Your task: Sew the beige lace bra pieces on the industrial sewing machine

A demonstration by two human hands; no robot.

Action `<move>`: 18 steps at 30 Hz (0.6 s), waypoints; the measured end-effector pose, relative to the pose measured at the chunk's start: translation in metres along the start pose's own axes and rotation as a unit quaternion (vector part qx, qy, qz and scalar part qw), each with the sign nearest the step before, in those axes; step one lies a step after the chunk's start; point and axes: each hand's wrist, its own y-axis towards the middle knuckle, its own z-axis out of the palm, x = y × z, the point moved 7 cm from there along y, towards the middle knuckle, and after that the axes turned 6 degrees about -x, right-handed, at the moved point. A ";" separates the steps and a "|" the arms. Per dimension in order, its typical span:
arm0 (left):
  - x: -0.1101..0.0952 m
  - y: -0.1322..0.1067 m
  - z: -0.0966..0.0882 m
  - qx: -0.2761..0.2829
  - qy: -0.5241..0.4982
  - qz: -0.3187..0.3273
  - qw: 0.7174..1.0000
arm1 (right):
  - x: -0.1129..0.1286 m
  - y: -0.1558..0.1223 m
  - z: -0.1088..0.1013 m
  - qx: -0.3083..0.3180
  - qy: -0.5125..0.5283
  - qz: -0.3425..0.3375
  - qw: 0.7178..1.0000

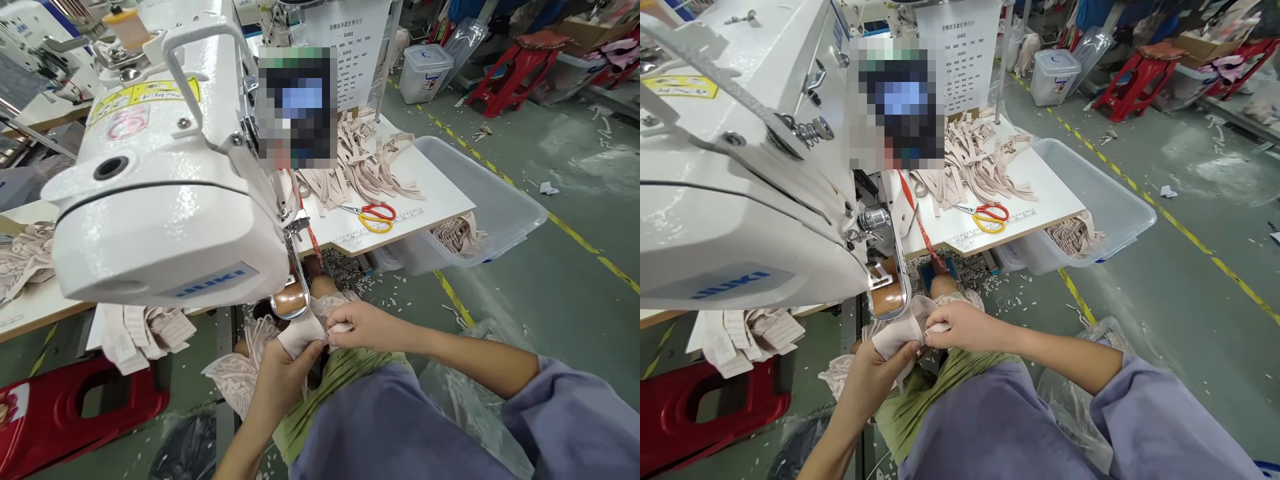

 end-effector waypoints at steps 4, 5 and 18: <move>0.008 0.004 -0.004 -0.013 -0.007 -0.029 0.999 | -0.011 0.001 0.006 0.003 0.111 0.065 0.992; 0.010 0.004 -0.005 -0.023 -0.013 -0.034 0.999 | -0.013 0.002 0.007 0.002 0.138 0.075 0.988; 0.033 -0.014 0.000 -0.158 -0.132 -0.092 0.974 | 0.019 0.001 -0.010 -0.061 -0.002 -0.025 0.998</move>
